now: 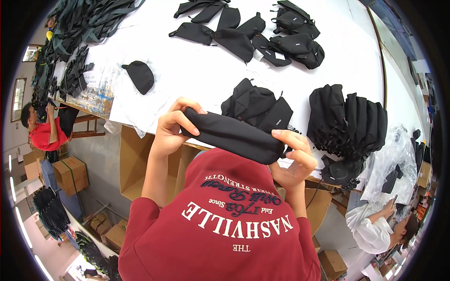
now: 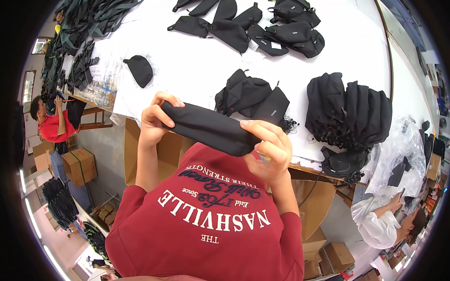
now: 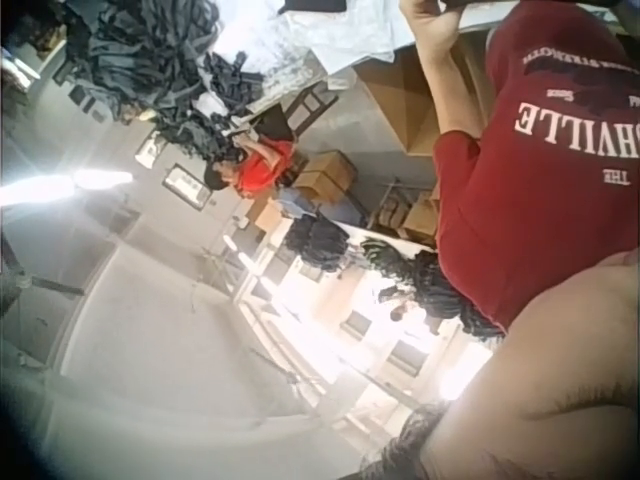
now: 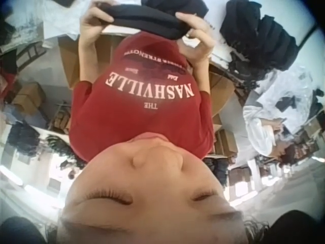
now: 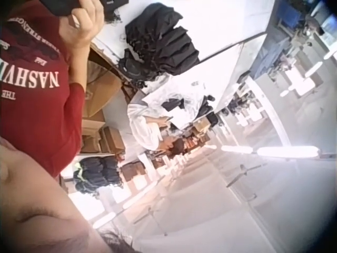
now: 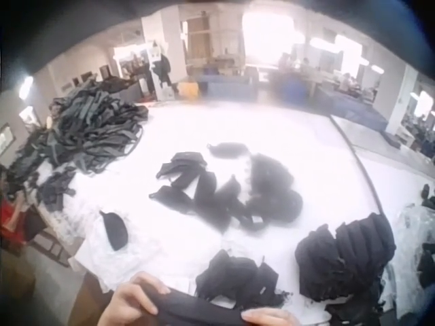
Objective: The recorder is assembling and packing small black fabric pouches, attaching small plastic clips or labels.
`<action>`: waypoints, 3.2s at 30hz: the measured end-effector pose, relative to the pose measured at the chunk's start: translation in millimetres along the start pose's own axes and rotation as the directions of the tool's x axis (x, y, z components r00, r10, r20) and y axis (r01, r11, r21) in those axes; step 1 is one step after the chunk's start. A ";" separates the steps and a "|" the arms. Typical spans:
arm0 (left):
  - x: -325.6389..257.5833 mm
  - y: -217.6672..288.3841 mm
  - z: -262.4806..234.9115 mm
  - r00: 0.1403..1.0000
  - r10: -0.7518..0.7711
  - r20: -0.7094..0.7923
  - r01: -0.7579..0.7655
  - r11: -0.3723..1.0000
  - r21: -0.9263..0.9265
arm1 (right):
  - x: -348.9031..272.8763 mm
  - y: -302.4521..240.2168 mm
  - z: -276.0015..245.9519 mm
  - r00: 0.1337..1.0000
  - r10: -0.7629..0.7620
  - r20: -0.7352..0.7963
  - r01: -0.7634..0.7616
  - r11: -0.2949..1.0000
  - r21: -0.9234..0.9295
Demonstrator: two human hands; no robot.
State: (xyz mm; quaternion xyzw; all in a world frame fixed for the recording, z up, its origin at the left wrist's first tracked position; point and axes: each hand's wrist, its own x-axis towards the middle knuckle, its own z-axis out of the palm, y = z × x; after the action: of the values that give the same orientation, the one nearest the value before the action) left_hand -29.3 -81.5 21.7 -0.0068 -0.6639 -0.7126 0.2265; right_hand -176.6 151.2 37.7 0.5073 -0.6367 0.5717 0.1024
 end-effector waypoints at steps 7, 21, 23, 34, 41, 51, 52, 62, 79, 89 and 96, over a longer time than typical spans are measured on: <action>-6.5 -5.1 -17.7 0.987 0.078 -0.143 -0.071 0.996 0.048 | -0.1 2.5 2.9 0.981 0.178 0.081 -0.177 0.984 -0.018; -33.7 -5.0 -84.8 0.858 0.121 -0.500 0.011 0.968 0.252 | -6.7 4.6 -8.4 0.926 0.376 -0.027 -0.377 0.925 -0.055; -33.4 -0.6 -99.1 0.768 0.193 -0.610 0.057 0.929 0.365 | -11.3 6.6 -9.1 0.913 0.406 -0.051 -0.408 0.912 -0.041; -53.0 -93.3 -126.9 0.857 -0.018 -0.515 0.497 0.294 0.816 | -23.1 24.2 -8.1 0.800 0.598 0.049 -0.591 0.799 -0.110; -38.5 -135.5 -53.8 0.769 -0.507 -0.390 0.639 0.587 0.498 | -109.1 97.7 0.1 0.532 0.845 0.044 -0.780 0.510 -0.361; -78.9 -184.6 -45.9 0.737 -0.320 -0.596 0.653 0.107 0.750 | -208.0 96.9 -2.3 0.492 0.857 0.151 -0.647 0.477 -0.595; -80.6 -185.6 -48.2 0.739 -0.326 -0.589 0.648 0.108 0.754 | -212.1 97.6 -2.0 0.472 0.878 0.082 -0.689 0.426 -0.586; -99.7 -194.8 -49.3 0.796 -0.138 -0.589 0.605 0.165 0.779 | -244.6 119.6 -3.6 0.378 0.908 -0.179 -0.676 0.138 -0.724; -82.5 -181.9 -49.4 0.849 -0.035 -0.527 0.522 0.209 0.827 | -248.9 119.3 -80.4 0.317 0.883 -0.346 -0.948 0.291 -0.127; -63.5 -136.7 -52.8 0.649 -0.536 -0.539 0.691 0.712 0.123 | -209.5 121.7 -84.8 -0.009 0.988 -0.154 -0.938 0.045 0.345; -35.7 -84.5 -2.2 0.653 -0.684 -0.324 0.689 0.715 -0.120 | -139.4 71.4 -56.2 0.179 0.984 -0.007 -0.821 0.154 0.549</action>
State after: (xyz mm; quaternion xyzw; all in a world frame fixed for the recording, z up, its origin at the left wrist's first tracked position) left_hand -24.7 -71.1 -69.4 0.3709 -0.5713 -0.7302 0.0533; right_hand -191.6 259.7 -87.6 -0.1011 -0.6360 0.7169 -0.2669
